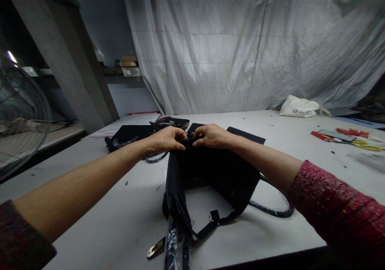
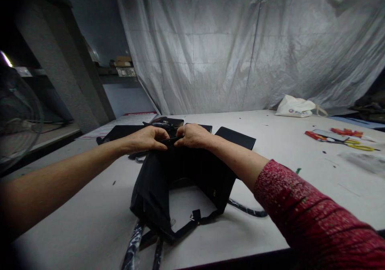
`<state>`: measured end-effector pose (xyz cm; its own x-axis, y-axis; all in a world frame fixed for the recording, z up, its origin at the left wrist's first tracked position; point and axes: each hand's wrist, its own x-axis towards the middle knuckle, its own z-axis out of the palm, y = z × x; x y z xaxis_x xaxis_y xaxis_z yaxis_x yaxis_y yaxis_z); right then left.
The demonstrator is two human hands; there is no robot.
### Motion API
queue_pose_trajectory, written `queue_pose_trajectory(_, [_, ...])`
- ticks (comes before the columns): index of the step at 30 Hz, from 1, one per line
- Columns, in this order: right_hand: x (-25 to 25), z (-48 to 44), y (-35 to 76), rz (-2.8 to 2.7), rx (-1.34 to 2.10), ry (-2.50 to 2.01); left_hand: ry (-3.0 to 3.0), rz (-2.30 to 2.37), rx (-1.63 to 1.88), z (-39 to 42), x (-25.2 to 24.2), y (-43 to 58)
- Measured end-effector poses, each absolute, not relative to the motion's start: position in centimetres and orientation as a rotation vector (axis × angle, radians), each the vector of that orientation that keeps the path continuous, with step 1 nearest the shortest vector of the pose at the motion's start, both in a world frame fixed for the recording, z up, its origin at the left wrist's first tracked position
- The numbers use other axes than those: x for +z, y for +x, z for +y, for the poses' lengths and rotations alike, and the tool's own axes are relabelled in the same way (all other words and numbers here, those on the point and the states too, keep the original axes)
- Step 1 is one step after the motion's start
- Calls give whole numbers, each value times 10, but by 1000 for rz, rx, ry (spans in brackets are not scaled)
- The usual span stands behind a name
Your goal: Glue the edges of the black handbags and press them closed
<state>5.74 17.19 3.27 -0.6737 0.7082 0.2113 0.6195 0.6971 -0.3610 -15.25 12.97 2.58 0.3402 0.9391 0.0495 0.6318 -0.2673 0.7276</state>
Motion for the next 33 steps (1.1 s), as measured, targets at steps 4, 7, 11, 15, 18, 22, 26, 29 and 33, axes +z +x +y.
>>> queue_pose_trajectory(4, [30,170,51,-2562,344,-988,2039,1432,692,132,23,-149])
queue_pose_trajectory(7, [28,164,47,-2540,252,-1008,1989,1489,767,132,19,-145])
queue_pose_trajectory(11, [23,158,43,-2468,118,-1044,1925,1479,847,130,17,-141])
queue_pose_trajectory(15, [29,162,45,-2555,259,-1057,1959,1458,811,128,18,-141])
queue_pose_trajectory(18, [43,166,54,-2648,434,-1040,2033,1450,791,128,19,-141])
queue_pose_trajectory(22, [57,165,72,-2569,396,-1241,2013,1390,747,131,18,-140])
queue_pose_trajectory(26, [53,166,83,-2643,388,-1248,2069,1491,733,135,19,-139])
queue_pose_trajectory(29, [46,168,81,-2663,334,-1183,2189,1570,724,134,20,-137])
queue_pose_trajectory(33, [40,170,73,-2644,215,-1149,2302,1615,720,130,23,-136])
